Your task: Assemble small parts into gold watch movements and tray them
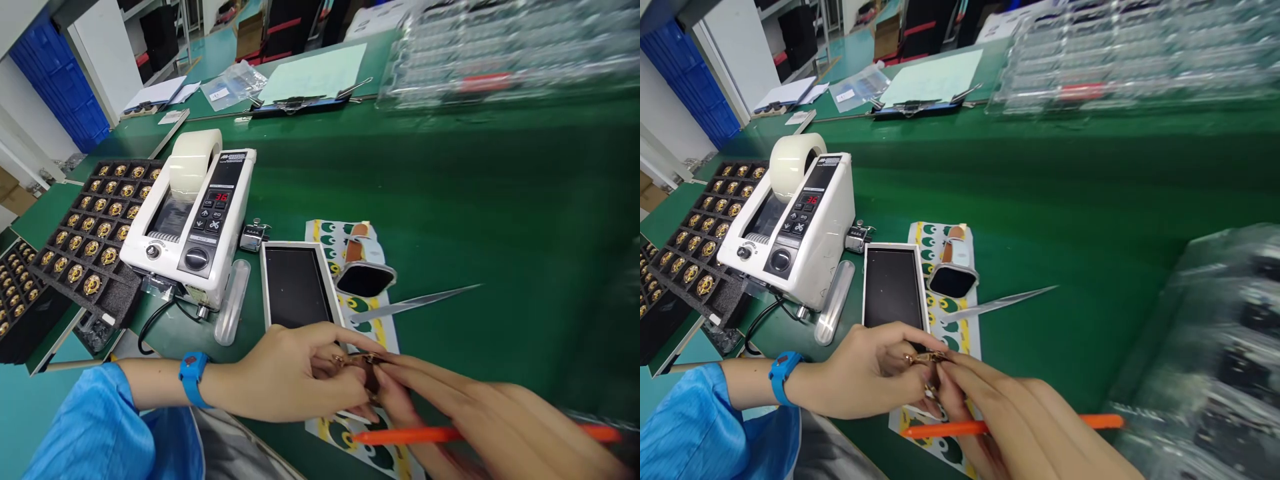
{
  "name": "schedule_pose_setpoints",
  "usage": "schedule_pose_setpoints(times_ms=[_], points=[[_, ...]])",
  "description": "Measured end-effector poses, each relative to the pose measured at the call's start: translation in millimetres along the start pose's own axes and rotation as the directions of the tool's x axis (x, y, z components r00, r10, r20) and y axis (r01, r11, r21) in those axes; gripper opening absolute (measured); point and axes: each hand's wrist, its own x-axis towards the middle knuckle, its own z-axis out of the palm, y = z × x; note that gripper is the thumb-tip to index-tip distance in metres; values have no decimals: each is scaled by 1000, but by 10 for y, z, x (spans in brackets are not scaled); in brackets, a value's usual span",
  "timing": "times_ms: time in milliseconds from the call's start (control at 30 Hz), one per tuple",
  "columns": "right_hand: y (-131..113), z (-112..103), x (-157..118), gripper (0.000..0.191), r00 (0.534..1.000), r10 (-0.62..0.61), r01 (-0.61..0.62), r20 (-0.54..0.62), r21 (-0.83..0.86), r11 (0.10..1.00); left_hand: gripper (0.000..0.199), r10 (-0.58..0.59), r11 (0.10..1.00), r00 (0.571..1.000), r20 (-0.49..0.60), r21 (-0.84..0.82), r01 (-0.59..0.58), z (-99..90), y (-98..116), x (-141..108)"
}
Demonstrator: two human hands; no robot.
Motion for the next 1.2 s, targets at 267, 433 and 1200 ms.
schedule_pose_setpoints(times_ms=[267, 433, 1200], points=[[4, -44, -25, 17, 991, 39, -33, 132, -41, 999, 32, 49, 988, 999, -1, 147, -48, -37, 73, -20], [-95, -80, 67, 19, 990, 90, -92, 105, 10, 996, 30, 63, 996, 998, -13, 67, -62, -31, 73, -22], [-323, -102, 305, 13, 990, 119, -123, -81, -53, 991, 28, 279, 903, 960, 34, 332, -274, -45, 41, -47]])
